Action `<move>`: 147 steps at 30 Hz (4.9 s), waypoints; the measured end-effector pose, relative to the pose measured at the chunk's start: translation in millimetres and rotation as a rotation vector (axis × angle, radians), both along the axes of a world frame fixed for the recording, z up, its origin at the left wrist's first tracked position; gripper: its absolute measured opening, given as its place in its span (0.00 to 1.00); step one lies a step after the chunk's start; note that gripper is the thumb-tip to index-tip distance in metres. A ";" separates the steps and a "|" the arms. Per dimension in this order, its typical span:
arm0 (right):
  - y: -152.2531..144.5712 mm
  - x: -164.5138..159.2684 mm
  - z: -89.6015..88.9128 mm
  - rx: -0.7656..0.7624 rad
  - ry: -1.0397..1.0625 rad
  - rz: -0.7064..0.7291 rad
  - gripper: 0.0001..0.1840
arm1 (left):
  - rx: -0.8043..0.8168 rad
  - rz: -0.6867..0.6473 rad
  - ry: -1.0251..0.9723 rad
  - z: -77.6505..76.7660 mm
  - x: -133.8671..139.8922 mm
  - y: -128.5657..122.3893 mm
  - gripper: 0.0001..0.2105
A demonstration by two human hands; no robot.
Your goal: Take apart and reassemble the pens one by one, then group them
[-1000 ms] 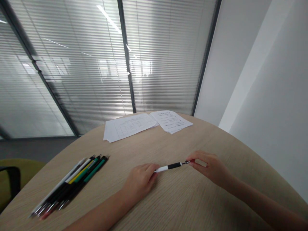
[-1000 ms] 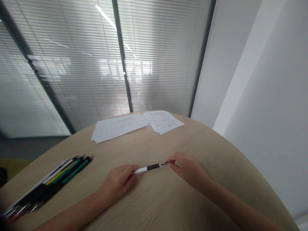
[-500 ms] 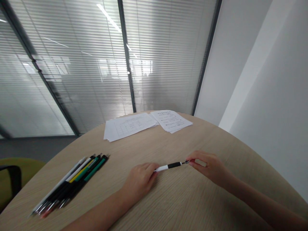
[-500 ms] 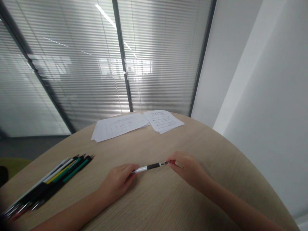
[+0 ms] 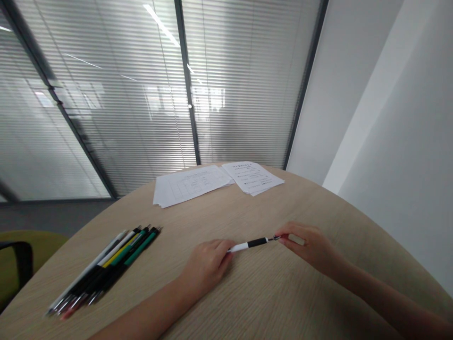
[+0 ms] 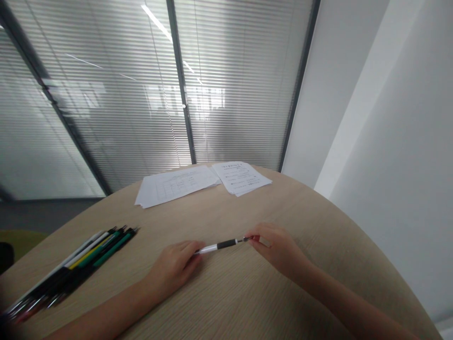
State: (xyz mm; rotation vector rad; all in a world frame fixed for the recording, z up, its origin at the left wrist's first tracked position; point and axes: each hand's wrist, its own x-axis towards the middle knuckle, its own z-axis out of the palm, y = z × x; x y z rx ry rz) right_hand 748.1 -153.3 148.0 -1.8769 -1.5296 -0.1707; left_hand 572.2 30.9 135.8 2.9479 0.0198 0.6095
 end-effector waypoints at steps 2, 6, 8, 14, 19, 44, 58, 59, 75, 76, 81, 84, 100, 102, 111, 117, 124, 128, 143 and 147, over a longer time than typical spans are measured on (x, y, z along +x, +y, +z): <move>0.0 0.1 -0.6 -0.001 0.012 -0.002 0.07 | 0.000 0.001 0.001 -0.3 -0.2 0.2 0.08; -0.2 1.0 -1.3 -0.016 0.062 0.002 0.08 | 0.008 -0.007 -0.011 -1.3 -0.1 0.7 0.09; -0.2 1.0 -0.8 -0.025 0.103 0.001 0.08 | 0.013 -0.006 -0.022 -1.2 0.0 0.6 0.09; 1.2 -1.9 -0.1 -0.039 0.160 -0.005 0.08 | 0.050 -0.032 -0.059 0.2 -0.6 -0.8 0.09; 1.7 -0.8 -5.3 -0.040 0.099 0.008 0.08 | 0.073 -0.061 -0.052 -0.9 -0.7 -2.0 0.09; 4.1 -9.1 -4.9 -0.037 0.203 0.008 0.04 | 0.133 -0.152 -0.114 1.2 -1.6 -2.7 0.11; 3.1 -13.7 -3.0 -0.044 0.219 0.040 0.04 | 0.151 -0.202 -0.192 -0.1 -1.6 -1.5 0.12; 3.1 -13.9 -3.1 -0.041 0.227 0.039 0.04 | 0.156 -0.205 -0.197 0.5 -1.4 -1.8 0.12; 2.1 -13.6 -5.5 -0.049 0.253 0.078 0.05 | 0.204 -0.209 -0.214 -1.6 -1.7 -2.7 0.12; 2.1 -13.7 -5.5 -0.051 0.250 0.076 0.05 | 0.207 -0.211 -0.216 -1.4 -1.5 -2.6 0.11; 2.7 -15.0 -7.5 -0.070 0.246 0.058 0.05 | 0.247 -0.231 -0.247 0.4 -0.4 -3.1 0.11; 3.2 -15.9 -9.1 -0.083 0.255 0.049 0.06 | 0.281 -0.238 -0.284 -1.2 -0.8 -2.9 0.10; 3.2 -27.0 -8.6 -0.159 0.281 -0.018 0.07 | 0.326 0.056 -0.025 3.4 -0.6 -20.5 0.13; 3.5 -27.1 -10.7 -0.153 0.260 -0.002 0.07 | 0.292 0.047 -0.008 3.6 -0.8 -20.0 0.13; 7.1 -28.9 -18.8 -0.208 0.385 -0.035 0.08 | 0.336 -0.056 -0.105 4.1 0.0 -13.8 0.09; 8.3 -28.6 -20.5 -0.216 0.667 0.006 0.11 | 0.343 -0.168 -0.314 1.7 -0.3 -11.0 0.12; 11.4 -35.2 -24.6 -0.218 0.839 0.021 0.11 | 0.311 -0.221 -0.302 0.4 -2.9 -11.5 0.10; 13.4 -38.8 -25.2 -0.218 0.887 0.023 0.12 | 0.285 -0.132 -0.125 -0.9 -4.6 -17.4 0.12; 14.0 -38.3 -18.6 -0.152 0.951 0.013 0.18 | 0.178 -0.097 0.056 3.4 -2.9 -30.3 0.12; 14.9 -37.9 -24.1 -0.192 0.998 0.040 0.21 | 0.259 -0.124 -0.004 0.4 -2.5 -27.4 0.13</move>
